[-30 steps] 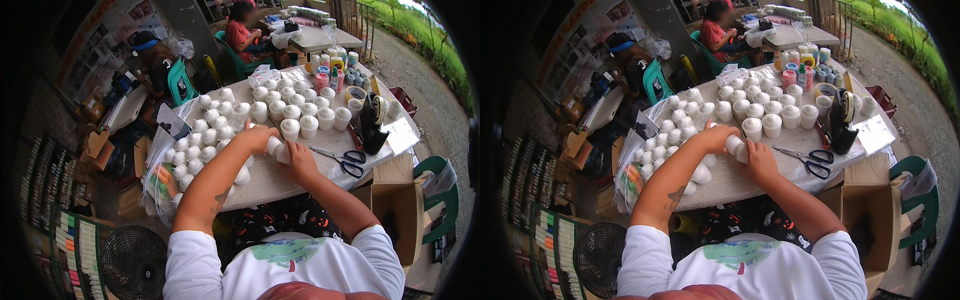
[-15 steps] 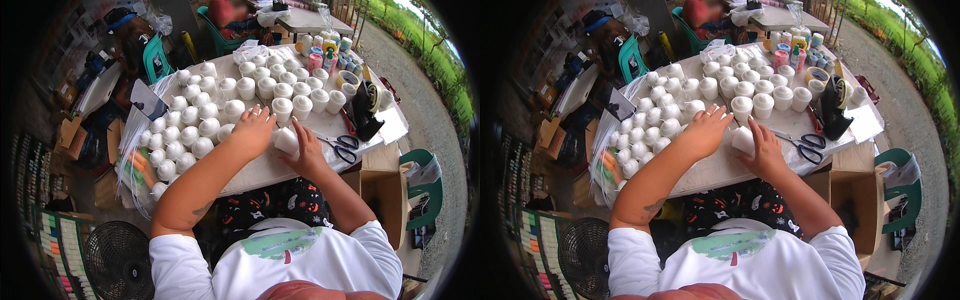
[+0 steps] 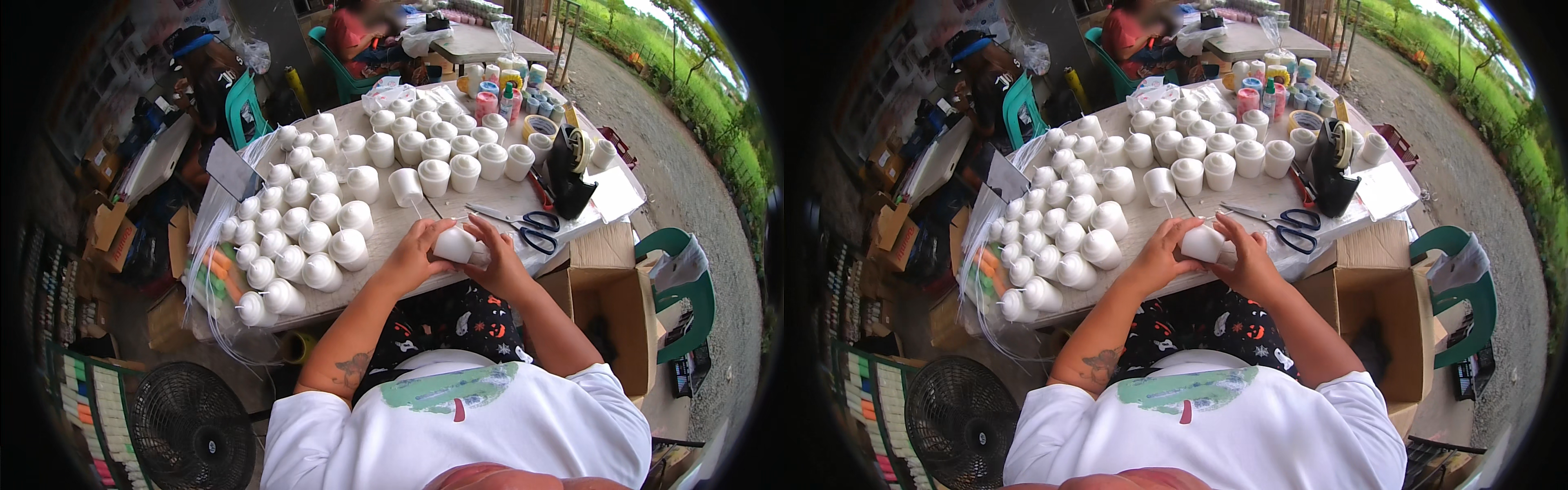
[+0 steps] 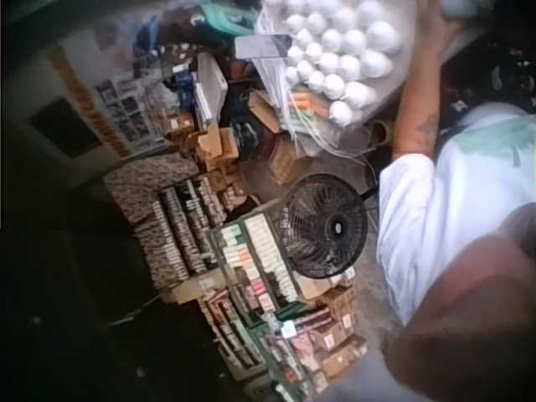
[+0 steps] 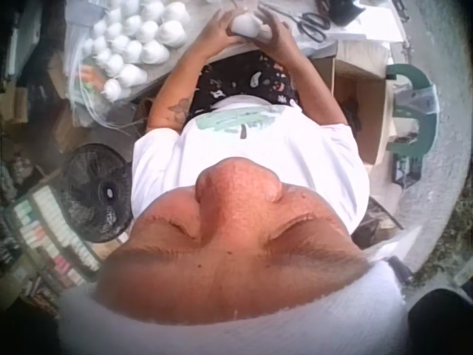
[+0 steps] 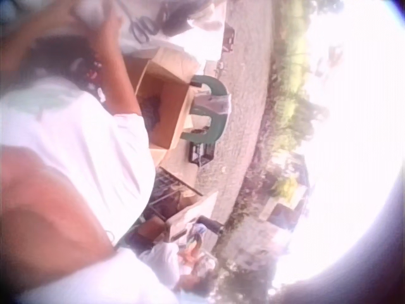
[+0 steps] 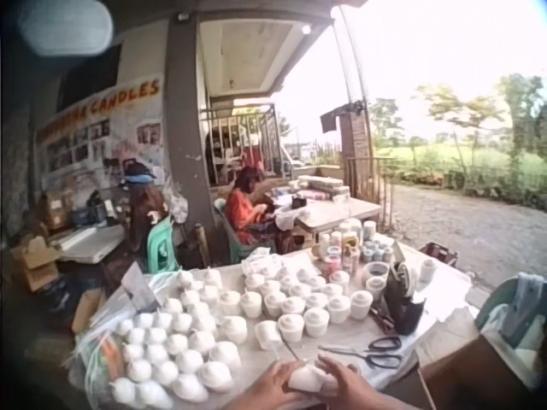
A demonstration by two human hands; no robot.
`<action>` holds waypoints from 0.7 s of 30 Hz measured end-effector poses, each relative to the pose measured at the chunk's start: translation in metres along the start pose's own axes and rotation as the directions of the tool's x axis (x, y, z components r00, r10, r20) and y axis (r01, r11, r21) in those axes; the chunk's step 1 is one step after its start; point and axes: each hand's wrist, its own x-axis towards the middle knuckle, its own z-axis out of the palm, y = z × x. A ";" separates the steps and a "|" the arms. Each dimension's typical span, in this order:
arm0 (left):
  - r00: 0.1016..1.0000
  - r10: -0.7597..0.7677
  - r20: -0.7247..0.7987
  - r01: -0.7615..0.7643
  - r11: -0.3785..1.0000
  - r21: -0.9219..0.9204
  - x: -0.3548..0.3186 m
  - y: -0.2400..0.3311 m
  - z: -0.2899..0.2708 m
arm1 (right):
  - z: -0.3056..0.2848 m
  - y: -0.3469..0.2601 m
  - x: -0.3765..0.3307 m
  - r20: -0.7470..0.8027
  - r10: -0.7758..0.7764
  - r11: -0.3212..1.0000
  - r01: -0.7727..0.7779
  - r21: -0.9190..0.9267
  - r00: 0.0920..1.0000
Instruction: The person inserts wicks into white cylindrical candles, ties the wicks, and trims the excess with scissors. The person handles multiple candles one at a time and places finished units on the table.
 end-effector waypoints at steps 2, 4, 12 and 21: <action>1.000 -0.019 -0.025 0.017 0.997 -0.079 -0.002 0.001 0.003 | -0.005 -0.002 -0.004 0.003 -0.027 0.988 0.026 0.155 1.000; 0.997 -0.070 -0.042 0.049 0.924 -0.378 -0.004 -0.002 0.001 | -0.011 -0.011 -0.003 -0.034 -0.049 0.915 0.058 0.400 0.998; 0.992 -0.048 -0.115 -0.056 0.652 -0.756 -0.022 0.027 -0.024 | -0.016 -0.061 0.019 -0.130 -0.082 0.657 0.152 0.738 0.988; 0.950 -0.119 -0.288 -0.085 0.790 -0.607 -0.022 0.001 -0.010 | 0.001 -0.042 0.029 -0.054 0.071 0.657 -0.006 0.754 0.996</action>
